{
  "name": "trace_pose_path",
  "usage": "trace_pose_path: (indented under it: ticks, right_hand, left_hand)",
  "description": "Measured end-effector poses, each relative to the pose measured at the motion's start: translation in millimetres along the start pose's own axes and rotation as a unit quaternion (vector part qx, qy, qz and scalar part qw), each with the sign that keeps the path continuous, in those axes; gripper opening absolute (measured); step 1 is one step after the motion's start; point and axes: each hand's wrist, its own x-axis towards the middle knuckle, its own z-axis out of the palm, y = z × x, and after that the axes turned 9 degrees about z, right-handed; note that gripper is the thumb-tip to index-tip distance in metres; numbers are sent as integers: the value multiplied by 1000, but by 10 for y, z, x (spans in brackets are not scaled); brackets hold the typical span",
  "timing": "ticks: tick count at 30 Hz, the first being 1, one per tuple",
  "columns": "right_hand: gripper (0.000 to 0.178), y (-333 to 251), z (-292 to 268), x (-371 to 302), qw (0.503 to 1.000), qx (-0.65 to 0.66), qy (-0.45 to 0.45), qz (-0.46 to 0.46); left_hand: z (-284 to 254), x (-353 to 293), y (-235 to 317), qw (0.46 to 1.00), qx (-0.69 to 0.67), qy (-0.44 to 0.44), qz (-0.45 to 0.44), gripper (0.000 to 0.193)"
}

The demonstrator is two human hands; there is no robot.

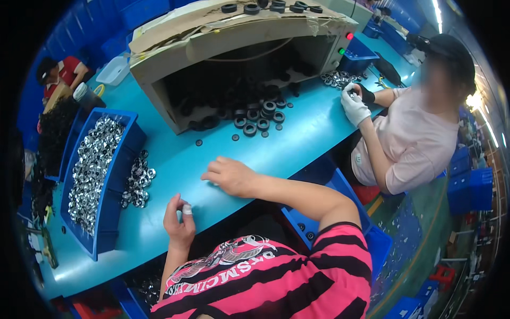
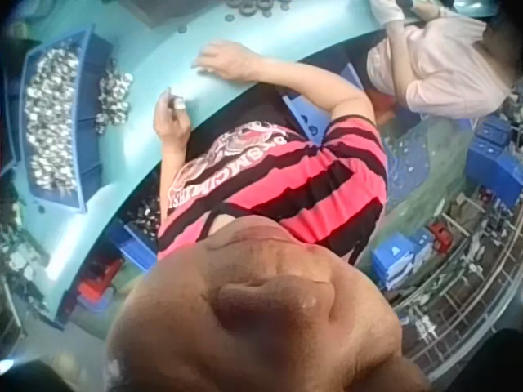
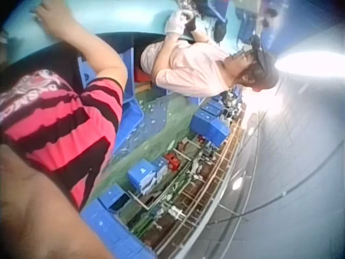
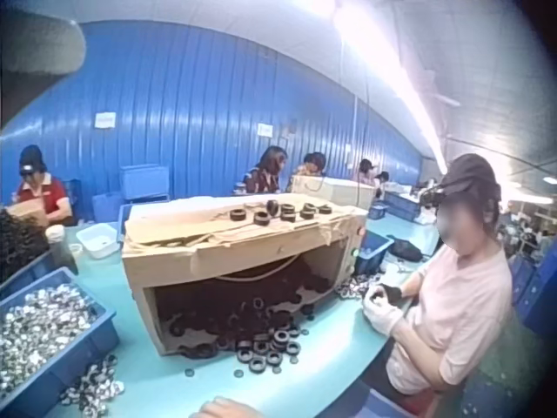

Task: Assembling small black and white mechanical components at a factory workbench.

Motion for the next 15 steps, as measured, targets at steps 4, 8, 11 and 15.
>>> trace_pose_path:
  ticks: [4, 8, 11, 15]
  right_hand:
    - [29, 61, 332, 174, 999, 15, -9, -47]
    - [26, 117, 375, 249, 998, 33, -16, -56]
    - [23, 125, 402, 247, 997, 61, -14, -52]
    - [28, 133, 409, 248, 995, 86, 2, -44]
  left_hand:
    - [21, 67, 43, 999, 36, -22, 3, 40]
    - [27, 117, 75, 996, 72, -58, 1, 37]
    - [33, 159, 83, 994, 71, -78, 1, 36]
    - [33, 152, 63, 991, 75, -112, 11, 39]
